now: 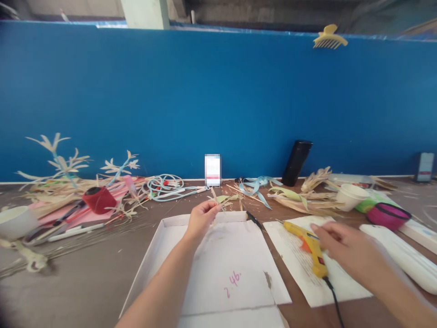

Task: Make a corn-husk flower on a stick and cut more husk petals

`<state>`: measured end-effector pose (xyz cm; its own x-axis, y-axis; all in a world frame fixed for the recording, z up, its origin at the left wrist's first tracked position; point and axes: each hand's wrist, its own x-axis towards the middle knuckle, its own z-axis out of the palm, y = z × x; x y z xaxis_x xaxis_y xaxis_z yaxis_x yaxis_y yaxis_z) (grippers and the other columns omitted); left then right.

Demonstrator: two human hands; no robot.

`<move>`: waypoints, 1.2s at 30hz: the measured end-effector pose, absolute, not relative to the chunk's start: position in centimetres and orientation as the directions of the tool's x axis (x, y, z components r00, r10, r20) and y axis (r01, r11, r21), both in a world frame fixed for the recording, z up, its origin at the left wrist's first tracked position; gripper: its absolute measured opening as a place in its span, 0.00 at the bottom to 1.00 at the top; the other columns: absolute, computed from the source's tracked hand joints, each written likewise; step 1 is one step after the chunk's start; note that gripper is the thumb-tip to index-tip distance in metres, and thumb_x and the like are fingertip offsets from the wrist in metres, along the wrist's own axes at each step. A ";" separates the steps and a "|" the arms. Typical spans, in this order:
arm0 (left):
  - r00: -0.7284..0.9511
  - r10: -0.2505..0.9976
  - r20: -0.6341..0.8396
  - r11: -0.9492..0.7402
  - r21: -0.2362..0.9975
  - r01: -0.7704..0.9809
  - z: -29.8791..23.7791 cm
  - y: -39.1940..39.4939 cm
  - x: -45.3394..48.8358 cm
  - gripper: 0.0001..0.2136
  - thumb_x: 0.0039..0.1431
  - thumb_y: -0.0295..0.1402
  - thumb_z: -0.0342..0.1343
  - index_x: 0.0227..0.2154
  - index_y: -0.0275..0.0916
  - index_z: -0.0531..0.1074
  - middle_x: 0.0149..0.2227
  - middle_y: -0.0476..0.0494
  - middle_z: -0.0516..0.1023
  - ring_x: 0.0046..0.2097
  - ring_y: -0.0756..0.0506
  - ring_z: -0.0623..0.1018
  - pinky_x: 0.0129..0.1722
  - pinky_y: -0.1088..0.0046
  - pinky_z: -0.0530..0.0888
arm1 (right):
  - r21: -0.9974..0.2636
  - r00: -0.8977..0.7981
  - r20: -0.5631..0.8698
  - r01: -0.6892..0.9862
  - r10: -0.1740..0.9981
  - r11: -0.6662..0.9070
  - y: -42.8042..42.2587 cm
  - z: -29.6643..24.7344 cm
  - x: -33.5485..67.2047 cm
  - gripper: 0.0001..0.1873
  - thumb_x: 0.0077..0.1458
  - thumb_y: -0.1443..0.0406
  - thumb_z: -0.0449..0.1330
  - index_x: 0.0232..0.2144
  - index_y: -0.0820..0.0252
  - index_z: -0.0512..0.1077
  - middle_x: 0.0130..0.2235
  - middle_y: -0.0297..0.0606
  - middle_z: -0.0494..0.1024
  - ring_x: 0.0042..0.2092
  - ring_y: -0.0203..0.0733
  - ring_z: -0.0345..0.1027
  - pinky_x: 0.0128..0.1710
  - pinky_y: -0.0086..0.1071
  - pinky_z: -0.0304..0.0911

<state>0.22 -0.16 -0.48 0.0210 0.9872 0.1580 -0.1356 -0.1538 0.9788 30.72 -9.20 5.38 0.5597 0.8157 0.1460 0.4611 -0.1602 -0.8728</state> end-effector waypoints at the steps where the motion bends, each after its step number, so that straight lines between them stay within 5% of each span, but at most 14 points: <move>1: 0.021 0.988 0.156 -0.152 0.980 -0.131 -0.5 -0.2 0.2 0.13 0.45 0.42 0.59 0.25 0.35 0.73 0.18 0.53 0.63 0.21 0.55 0.58 0.23 0.78 0.57 | -0.804 0.448 0.156 0.576 0.880 -0.151 -8.9 5.8 29.2 0.08 0.37 0.60 0.67 0.21 0.56 0.75 0.21 0.38 0.74 0.20 0.37 0.64 0.20 0.30 0.53; 4: 0.016 0.987 0.158 -0.155 0.981 -0.115 -0.4 -0.4 0.2 0.13 0.46 0.42 0.59 0.25 0.36 0.73 0.19 0.53 0.64 0.21 0.55 0.59 0.23 0.78 0.57 | -0.837 0.367 0.207 0.547 0.907 -0.030 -7.0 6.1 23.1 0.12 0.43 0.54 0.62 0.25 0.56 0.75 0.20 0.35 0.73 0.20 0.36 0.62 0.19 0.29 0.52; 7: -0.004 0.984 0.177 -0.176 0.979 -0.100 -0.4 -0.3 0.1 0.13 0.46 0.42 0.59 0.26 0.36 0.73 0.19 0.53 0.64 0.22 0.55 0.60 0.23 0.78 0.58 | -0.972 0.284 0.085 0.233 0.955 0.017 -4.3 5.4 17.1 0.15 0.43 0.54 0.62 0.28 0.58 0.74 0.22 0.35 0.73 0.20 0.34 0.60 0.17 0.26 0.50; 9: -0.024 0.981 0.191 -0.193 0.976 -0.104 -0.4 -0.2 -0.1 0.13 0.46 0.42 0.59 0.27 0.36 0.73 0.19 0.53 0.65 0.22 0.55 0.60 0.24 0.78 0.59 | -1.000 0.273 -0.025 0.011 0.962 -0.029 -2.9 4.8 14.0 0.18 0.42 0.53 0.62 0.33 0.57 0.73 0.31 0.38 0.76 0.25 0.36 0.65 0.16 0.25 0.50; 13: -0.068 0.975 0.213 -0.220 0.966 -0.133 -0.7 0.2 -0.5 0.14 0.47 0.43 0.58 0.29 0.36 0.73 0.22 0.51 0.68 0.22 0.55 0.61 0.24 0.78 0.60 | -0.983 0.221 -0.123 -0.163 0.968 -0.087 -1.4 3.8 11.0 0.20 0.39 0.51 0.63 0.33 0.57 0.73 0.37 0.38 0.75 0.28 0.36 0.66 0.16 0.23 0.48; 36: -0.035 0.975 0.219 -0.219 0.976 0.018 -0.7 -0.1 0.0 0.12 0.45 0.41 0.60 0.27 0.37 0.76 0.25 0.47 0.72 0.26 0.52 0.66 0.26 0.77 0.61 | -0.994 0.198 0.038 -0.095 0.980 0.058 -1.2 1.0 12.3 0.14 0.41 0.54 0.61 0.26 0.60 0.72 0.19 0.30 0.65 0.22 0.32 0.55 0.18 0.25 0.48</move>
<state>-0.03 -0.06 -0.68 -0.0349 0.9751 0.2191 0.0181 -0.2186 0.9757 12.25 -1.22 0.97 0.1976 0.9795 0.0384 -0.0945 0.0580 -0.9938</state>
